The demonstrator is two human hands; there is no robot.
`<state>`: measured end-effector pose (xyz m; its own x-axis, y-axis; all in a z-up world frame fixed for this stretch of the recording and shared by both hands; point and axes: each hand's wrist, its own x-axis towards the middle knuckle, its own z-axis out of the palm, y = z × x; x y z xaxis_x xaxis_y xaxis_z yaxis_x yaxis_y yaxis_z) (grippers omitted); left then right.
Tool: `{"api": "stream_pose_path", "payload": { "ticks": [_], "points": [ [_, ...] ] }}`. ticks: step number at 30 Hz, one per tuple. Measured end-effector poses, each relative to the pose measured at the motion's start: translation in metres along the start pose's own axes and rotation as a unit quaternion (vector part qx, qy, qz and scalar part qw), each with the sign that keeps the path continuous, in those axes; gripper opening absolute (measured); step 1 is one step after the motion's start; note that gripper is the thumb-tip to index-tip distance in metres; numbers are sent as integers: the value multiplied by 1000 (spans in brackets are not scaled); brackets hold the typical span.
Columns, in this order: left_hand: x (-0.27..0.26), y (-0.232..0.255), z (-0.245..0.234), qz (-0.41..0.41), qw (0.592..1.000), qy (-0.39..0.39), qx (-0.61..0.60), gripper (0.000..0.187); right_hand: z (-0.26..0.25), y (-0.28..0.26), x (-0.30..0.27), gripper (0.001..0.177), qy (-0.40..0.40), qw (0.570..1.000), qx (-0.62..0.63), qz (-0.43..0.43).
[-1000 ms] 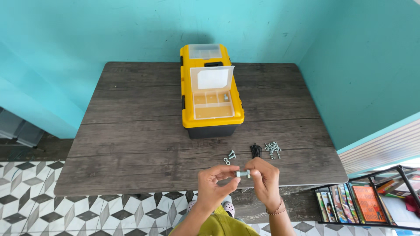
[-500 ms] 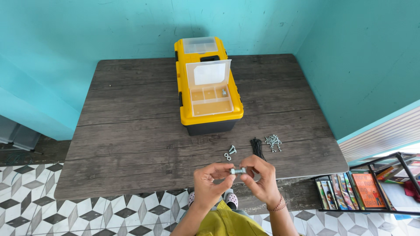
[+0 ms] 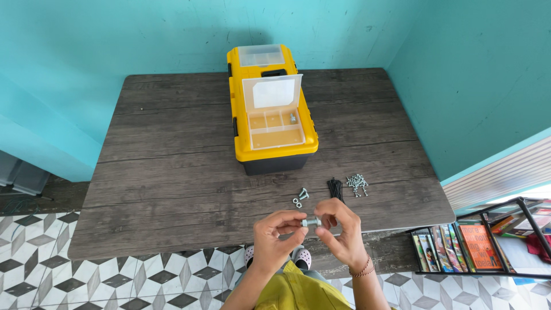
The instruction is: The person places black zip ties into a yellow toolbox, closes the lid, then opens it again to place bolts and washers into separate compartments. The person handles the hardware by hand and arranges the items inside the toolbox.
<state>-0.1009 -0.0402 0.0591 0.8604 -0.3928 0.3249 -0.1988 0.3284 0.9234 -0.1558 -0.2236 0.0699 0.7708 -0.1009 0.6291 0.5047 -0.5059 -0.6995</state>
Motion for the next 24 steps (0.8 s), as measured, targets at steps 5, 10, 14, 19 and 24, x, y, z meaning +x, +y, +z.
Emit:
{"api": "stream_pose_path", "payload": {
  "ticks": [5, 10, 14, 19, 24],
  "points": [
    [-2, -5, -2, -43, 999, -7, 11, 26, 0, -3, 3, 33, -18, 999, -2, 43],
    [-1, -9, -5, -13, 1000, -9, -3, 25, -4, -9, 5, 28, -15, 1000, -9, -3],
    [1, -8, -7, -34, 999, -14, -2, 26, 1, -11, 9, 26, -22, 999, -5, 45],
    [-1, -4, -10, -4, 1000, 17, 9, 27, 16, 0, 1, 30, -33, 997, -5, 65],
    [-4, 3, -9, 80, 993, 11, 85, 27, 30, 6, -5, 44, -9, 991, 6, 132]
  ]
}}
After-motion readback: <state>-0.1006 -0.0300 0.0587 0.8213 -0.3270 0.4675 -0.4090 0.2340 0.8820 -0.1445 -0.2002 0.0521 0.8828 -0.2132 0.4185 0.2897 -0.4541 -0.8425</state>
